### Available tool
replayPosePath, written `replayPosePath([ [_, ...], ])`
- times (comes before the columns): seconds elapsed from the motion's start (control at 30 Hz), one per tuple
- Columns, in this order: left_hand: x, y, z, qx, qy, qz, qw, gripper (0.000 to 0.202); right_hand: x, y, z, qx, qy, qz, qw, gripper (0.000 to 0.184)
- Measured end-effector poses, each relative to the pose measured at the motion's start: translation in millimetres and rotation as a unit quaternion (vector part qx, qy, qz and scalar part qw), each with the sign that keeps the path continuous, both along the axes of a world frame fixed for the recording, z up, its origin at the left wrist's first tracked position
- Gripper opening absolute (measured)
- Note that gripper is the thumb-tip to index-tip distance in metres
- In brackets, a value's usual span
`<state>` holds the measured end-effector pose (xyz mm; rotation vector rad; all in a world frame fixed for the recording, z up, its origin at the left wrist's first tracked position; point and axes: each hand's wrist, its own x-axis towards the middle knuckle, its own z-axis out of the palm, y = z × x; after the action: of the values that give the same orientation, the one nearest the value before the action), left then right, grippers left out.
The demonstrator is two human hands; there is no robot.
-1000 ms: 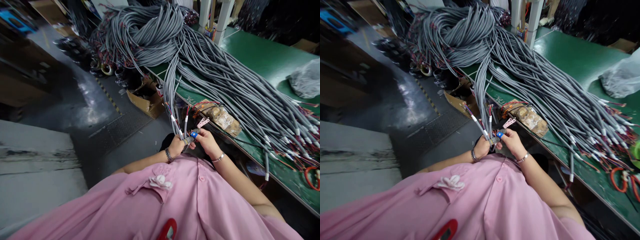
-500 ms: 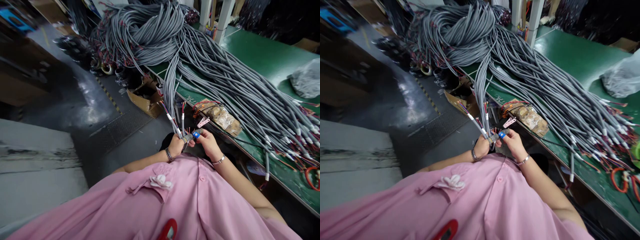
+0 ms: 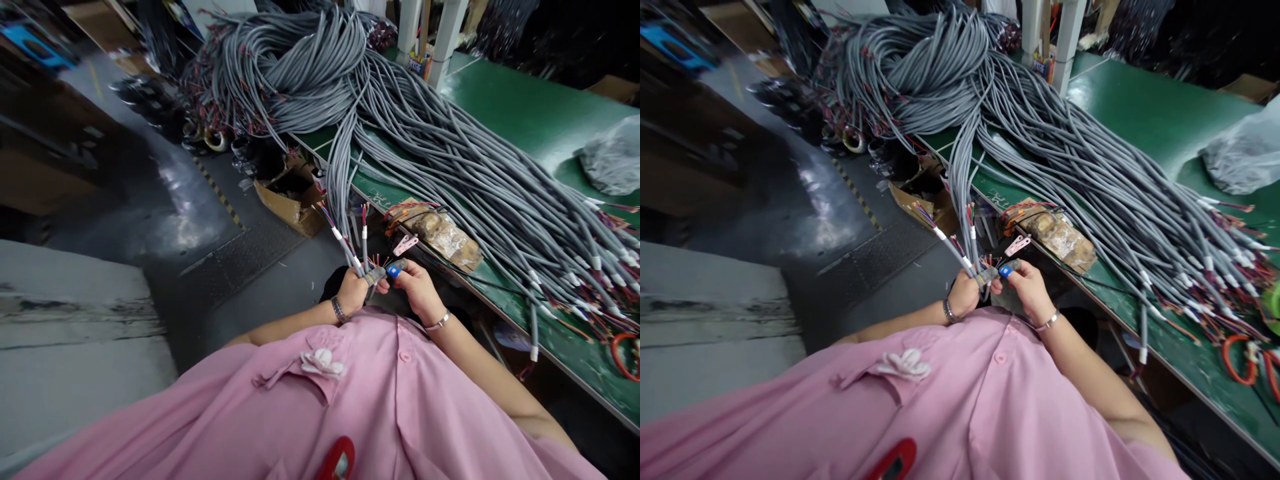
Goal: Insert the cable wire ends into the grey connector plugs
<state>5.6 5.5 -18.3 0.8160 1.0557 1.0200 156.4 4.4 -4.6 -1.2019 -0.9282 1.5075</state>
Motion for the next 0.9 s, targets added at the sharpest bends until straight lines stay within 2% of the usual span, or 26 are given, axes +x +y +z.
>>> replayPosePath([
  [0.13,-1,1,2.8,0.000,-0.004,-0.025,1.000,0.037,4,1,6.3,-0.018,0.026,0.030,0.999,0.023],
  [0.3,-1,0,0.0,0.018,0.008,-0.064,0.998,0.036,2,5,20.4,-0.011,0.084,0.120,0.989,0.029],
  [0.37,-1,0,-1.0,0.025,0.025,-0.075,0.997,0.037,-1,6,22.5,-0.013,0.090,0.134,0.987,0.033],
  [0.53,-1,0,-0.4,0.020,0.029,-0.080,0.996,0.038,-7,6,19.0,-0.011,0.061,0.082,0.995,0.033],
  [0.73,1,0,-0.1,0.022,0.010,-0.050,0.998,0.034,-10,2,20.0,-0.011,0.071,0.049,0.996,0.029],
  [0.9,-2,2,5.0,0.004,-0.025,-0.036,0.999,0.032,7,3,8.2,-0.019,0.102,0.043,0.994,0.023],
])
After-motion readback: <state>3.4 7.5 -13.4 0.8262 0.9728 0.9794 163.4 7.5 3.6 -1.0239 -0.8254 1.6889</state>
